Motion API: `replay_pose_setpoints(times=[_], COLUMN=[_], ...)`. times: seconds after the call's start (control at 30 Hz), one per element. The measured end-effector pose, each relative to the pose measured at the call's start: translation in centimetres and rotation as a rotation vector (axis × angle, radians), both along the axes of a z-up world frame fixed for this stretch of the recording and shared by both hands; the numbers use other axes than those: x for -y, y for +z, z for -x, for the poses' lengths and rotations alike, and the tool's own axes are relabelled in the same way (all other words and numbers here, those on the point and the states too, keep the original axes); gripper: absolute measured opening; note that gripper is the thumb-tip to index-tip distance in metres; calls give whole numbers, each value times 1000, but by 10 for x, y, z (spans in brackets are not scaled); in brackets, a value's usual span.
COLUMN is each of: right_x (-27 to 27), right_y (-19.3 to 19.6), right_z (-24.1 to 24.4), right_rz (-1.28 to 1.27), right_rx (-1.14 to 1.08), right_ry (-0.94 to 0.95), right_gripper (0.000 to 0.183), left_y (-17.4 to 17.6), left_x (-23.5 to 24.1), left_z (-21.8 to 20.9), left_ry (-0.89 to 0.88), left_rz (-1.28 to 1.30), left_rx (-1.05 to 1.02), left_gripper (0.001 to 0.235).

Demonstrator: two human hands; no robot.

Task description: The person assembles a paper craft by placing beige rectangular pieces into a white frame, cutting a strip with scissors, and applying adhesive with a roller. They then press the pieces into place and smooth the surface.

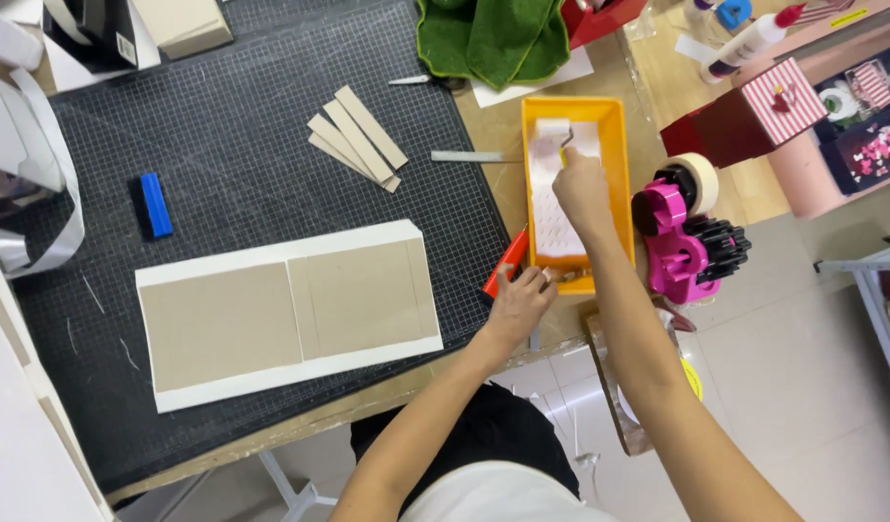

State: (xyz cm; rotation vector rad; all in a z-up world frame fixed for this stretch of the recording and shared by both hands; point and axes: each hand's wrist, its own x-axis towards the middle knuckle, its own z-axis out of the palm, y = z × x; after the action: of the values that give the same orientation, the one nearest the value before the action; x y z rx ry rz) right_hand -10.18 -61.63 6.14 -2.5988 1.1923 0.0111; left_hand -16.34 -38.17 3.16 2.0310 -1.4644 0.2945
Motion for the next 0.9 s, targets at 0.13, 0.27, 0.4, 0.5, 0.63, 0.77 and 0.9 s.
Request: replay_pose_setpoints(times=[0.13, 0.27, 0.4, 0.5, 0.63, 0.77, 0.9], right_x=[2, 20, -22, -23, -14, -62, -85], right_y=[-1, -12, 43, 72, 40, 149, 218], right_z=[24, -7, 7, 22, 19, 36, 56], right_rz=[43, 54, -23, -19, -35, -145, -319], right_rx=[-30, -8, -14, -176, -172, -240, -289], right_ry=[103, 144, 115, 122, 101, 175, 75], right_gripper=[37, 39, 43, 38, 43, 38, 47], left_y=[45, 38, -13, -11, 6, 8, -4], left_x=[-8, -8, 6, 11, -3, -1, 5], left_z=[-10, -7, 0, 5, 3, 4, 7], left_ry=[70, 55, 19, 39, 10, 19, 2], left_rz=[53, 51, 56, 72, 70, 69, 72], left_rx=[32, 33, 13, 0, 8, 18, -2], left_gripper=[9, 9, 6, 5, 4, 5, 6])
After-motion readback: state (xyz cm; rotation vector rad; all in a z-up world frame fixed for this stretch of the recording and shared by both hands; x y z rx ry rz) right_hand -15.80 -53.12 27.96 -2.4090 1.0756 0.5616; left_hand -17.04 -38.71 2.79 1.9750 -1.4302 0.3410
